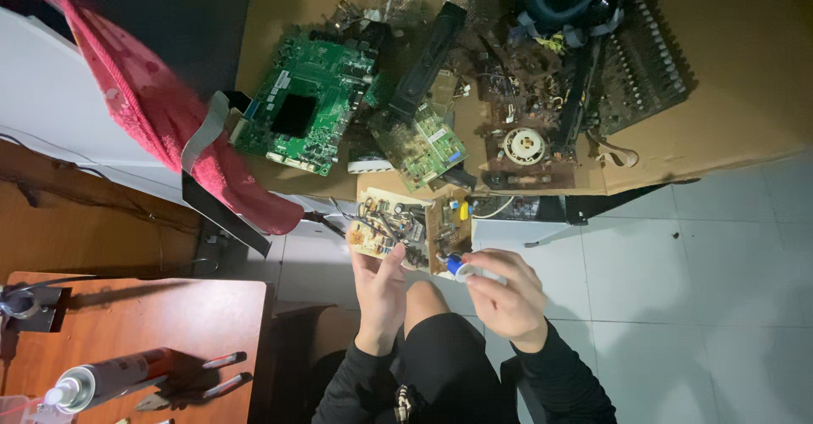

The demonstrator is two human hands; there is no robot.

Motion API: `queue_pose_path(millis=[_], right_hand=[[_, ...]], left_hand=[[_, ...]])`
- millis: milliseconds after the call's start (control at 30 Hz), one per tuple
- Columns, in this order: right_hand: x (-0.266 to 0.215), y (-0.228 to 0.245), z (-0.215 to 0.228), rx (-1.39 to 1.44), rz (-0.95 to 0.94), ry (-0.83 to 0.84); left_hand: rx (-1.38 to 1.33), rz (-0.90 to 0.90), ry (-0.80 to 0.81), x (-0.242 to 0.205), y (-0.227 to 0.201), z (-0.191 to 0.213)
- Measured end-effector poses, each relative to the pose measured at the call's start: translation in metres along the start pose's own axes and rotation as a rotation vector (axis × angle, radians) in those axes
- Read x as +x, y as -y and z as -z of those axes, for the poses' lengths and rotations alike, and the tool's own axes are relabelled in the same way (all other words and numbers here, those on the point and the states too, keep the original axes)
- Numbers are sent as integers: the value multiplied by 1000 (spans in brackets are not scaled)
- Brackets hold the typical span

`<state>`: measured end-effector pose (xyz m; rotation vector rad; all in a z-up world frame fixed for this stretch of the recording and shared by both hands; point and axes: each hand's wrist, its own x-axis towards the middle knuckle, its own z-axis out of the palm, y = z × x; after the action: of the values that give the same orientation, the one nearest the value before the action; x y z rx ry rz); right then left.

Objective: The person picks up several circuit boards and electronic components from a large collection, turns them over to look at different sides, and uses pliers to cut wires on one board.

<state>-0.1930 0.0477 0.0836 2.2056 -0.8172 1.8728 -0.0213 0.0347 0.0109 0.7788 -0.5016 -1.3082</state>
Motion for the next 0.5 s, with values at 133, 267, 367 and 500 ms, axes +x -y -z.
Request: queue_pose_path(millis=[133,267,367,500], right_hand=[[9,3,9,156,-156,-17],[7,2,10,101,-269,-71],[9,4,10,96,-291,-78],[15,6,10,53,-275,-71]], left_hand=[[15,-11,13,-3,-6,-8],[-6,-11,18,-5,-28,-32],[-2,-12,13,0,-35,-36],[3,-27,15,9,-39,-40]])
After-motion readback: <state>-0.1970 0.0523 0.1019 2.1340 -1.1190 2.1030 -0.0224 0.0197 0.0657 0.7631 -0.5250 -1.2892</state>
